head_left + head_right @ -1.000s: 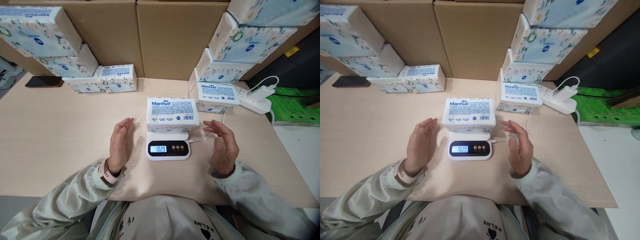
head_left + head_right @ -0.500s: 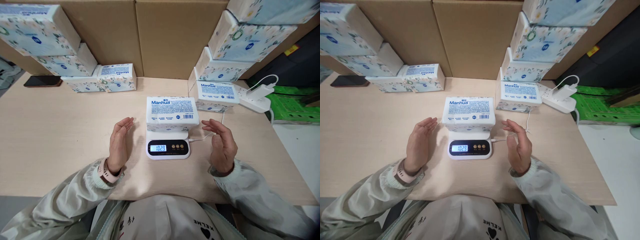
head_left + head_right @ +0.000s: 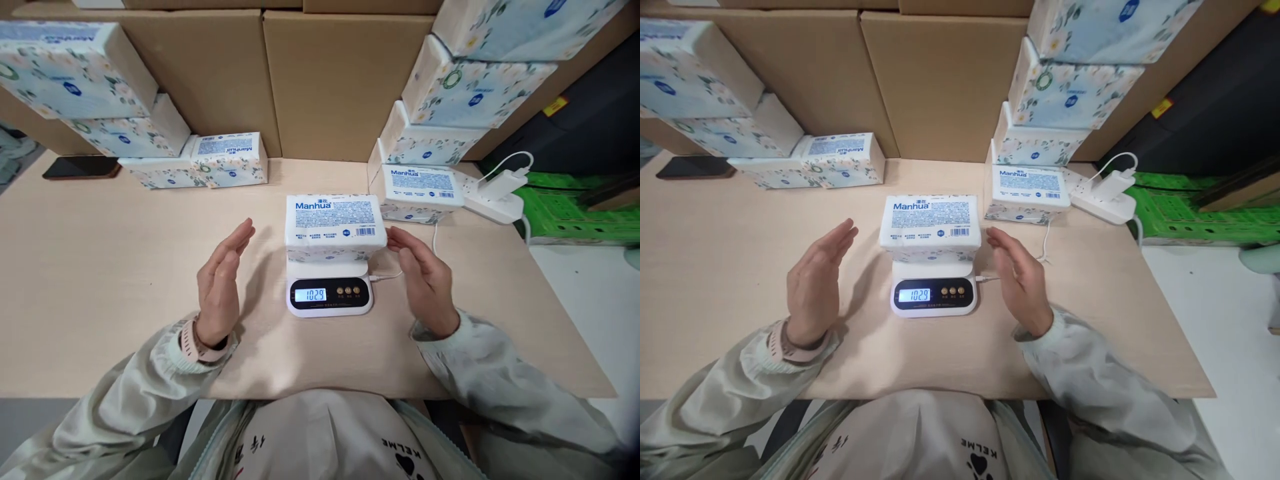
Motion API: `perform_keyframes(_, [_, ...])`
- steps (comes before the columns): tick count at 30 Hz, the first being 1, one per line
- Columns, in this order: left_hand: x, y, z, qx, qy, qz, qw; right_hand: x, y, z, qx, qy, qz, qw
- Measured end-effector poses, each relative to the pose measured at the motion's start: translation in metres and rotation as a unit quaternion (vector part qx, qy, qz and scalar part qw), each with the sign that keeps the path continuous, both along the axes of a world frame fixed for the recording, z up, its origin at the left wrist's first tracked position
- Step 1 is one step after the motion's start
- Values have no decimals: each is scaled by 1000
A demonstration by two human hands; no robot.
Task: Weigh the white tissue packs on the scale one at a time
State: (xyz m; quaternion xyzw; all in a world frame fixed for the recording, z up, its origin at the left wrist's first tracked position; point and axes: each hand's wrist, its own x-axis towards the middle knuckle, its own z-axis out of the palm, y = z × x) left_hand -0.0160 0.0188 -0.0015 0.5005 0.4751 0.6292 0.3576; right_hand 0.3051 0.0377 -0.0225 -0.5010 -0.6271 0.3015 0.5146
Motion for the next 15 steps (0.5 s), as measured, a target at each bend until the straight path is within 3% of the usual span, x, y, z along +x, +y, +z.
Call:
perform_keyframes(4, [4,11,23,-91,53,-174,979,-19,14,27,-115,46,133,983])
perform_keyframes(7, [24,26,52,-78,65,-275,956,-21,20,43,-103,62,150,981])
perform_keyframes(11, [71,62,87,36,75,-357,931,8,37,53,16,64,-41,997])
perform_keyframes(13, [101,88,90,50,83,-382,919,30,54,51,76,50,-138,986])
perform_keyframes(15, [132,116,82,41,89,-390,916,50,76,43,112,31,-196,974])
